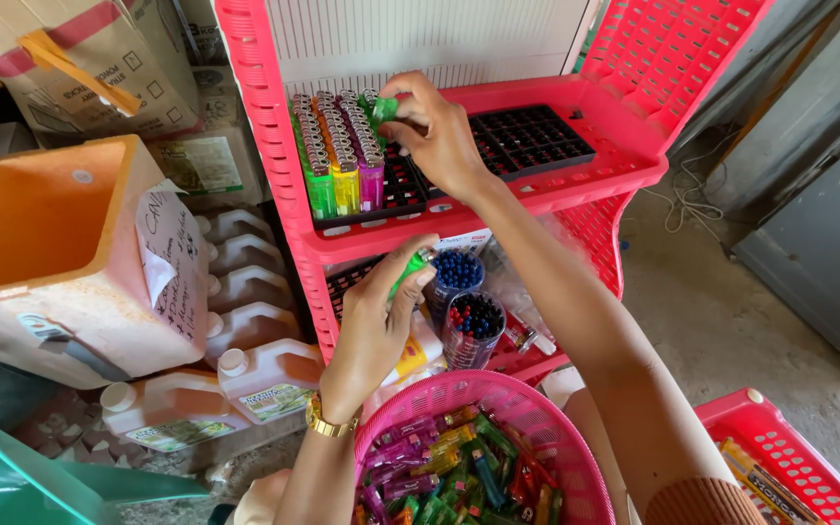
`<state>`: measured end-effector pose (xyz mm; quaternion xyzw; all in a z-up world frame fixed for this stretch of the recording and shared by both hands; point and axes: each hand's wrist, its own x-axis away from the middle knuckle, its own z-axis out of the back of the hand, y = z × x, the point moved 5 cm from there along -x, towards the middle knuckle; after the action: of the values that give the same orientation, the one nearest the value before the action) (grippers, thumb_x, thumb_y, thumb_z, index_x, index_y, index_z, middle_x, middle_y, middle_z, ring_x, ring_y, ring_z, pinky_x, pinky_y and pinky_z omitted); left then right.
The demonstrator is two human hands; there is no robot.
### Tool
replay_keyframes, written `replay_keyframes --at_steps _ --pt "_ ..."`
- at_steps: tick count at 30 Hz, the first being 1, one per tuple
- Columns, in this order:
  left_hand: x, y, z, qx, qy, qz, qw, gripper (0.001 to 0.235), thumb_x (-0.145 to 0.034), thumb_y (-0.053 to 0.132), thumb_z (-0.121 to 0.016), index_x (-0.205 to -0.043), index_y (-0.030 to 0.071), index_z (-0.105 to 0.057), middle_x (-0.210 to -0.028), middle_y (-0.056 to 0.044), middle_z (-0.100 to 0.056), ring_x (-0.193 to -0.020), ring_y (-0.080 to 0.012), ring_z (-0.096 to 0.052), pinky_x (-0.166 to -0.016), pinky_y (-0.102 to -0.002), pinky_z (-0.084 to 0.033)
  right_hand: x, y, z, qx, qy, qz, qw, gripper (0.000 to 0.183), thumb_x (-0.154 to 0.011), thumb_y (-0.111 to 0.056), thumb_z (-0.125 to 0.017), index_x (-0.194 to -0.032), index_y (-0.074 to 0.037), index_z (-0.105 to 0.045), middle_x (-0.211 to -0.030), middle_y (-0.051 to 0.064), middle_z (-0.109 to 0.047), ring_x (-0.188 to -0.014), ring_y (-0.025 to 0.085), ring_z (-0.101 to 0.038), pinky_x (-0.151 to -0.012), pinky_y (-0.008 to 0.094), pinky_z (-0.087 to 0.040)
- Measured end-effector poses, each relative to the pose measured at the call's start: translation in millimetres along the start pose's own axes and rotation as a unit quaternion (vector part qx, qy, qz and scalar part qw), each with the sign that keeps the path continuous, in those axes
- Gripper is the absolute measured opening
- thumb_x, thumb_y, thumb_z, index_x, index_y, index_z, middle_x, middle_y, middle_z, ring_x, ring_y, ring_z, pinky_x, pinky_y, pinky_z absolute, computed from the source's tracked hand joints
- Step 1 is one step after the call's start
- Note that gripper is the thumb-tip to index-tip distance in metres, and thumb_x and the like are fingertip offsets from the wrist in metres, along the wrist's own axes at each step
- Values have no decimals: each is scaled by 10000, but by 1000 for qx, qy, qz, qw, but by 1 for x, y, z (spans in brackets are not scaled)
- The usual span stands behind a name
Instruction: Sort lighters from a basket and restock them onto a shelf.
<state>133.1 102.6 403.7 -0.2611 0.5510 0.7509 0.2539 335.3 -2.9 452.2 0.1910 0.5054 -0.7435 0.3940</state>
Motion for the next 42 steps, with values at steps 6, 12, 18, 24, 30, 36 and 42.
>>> replay_keyframes --at_steps 6,12,18,24,30,36,42 --pt "1 -16 -5 -2 -18 43 999 403 -1038 62 -571 -1436 103 -525 -1218 -197 -710 -982 -280 -764 -831 -363 -572 3 -1 0 1 -4 8 1000 334 -993 42 -695 -1258 -69 -526 -991 97 -757 -1033 147 -751 -854 283 -591" --pt "2 -13 -7 -21 -14 17 1000 373 -1038 66 -589 -1408 86 -550 -1258 -213 -684 -1081 -374 -707 -898 -408 -554 7 -11 13 -26 71 68 995 387 -1055 18 -663 -1360 -82 -448 -1072 88 -742 -1032 166 -757 -873 295 -618" --pt "2 -9 -6 -14 -8 -24 1000 359 -1049 63 -587 -1405 84 -549 -1287 -221 -674 -1147 -387 -696 -918 -414 -554 10 -15 13 -35 68 -61 995 494 -1020 -27 -664 -1454 -96 -438 -1082 83 -618 -700 101 -649 -506 271 -510" --pt "2 -13 -3 -27 -7 14 1000 360 -1039 73 -590 -1397 83 -560 -1250 -216 -688 -1082 -371 -717 -888 -398 -560 14 7 19 -55 112 -1 992 345 -1028 -48 -747 -1338 -48 -598 -1113 63 -715 -830 81 -645 -651 246 -551" --pt "1 -18 -1 -33 -5 51 998 358 -1028 88 -597 -1385 82 -568 -1255 -207 -693 -991 -352 -731 -847 -395 -565 18 -13 22 -72 127 -14 989 262 -1030 -76 -712 -1276 -44 -630 -1048 27 -655 -667 65 -574 -567 227 -488" --pt "-1 -15 -3 -50 5 21 999 334 -1044 121 -592 -1370 52 -575 -1267 -211 -701 -1088 -367 -727 -870 -402 -571 17 -4 22 -105 128 -34 986 163 -1031 -44 -669 -1192 -25 -651 -1076 46 -740 -685 63 -588 -526 233 -474" --pt "-3 -4 -3 -53 2 -9 999 322 -1068 147 -596 -1368 29 -582 -1240 -217 -703 -1091 -374 -727 -894 -413 -570 14 2 19 -114 100 61 987 257 -1067 7 -672 -1297 -1 -557 -1185 104 -703 -907 124 -684 -747 281 -629"
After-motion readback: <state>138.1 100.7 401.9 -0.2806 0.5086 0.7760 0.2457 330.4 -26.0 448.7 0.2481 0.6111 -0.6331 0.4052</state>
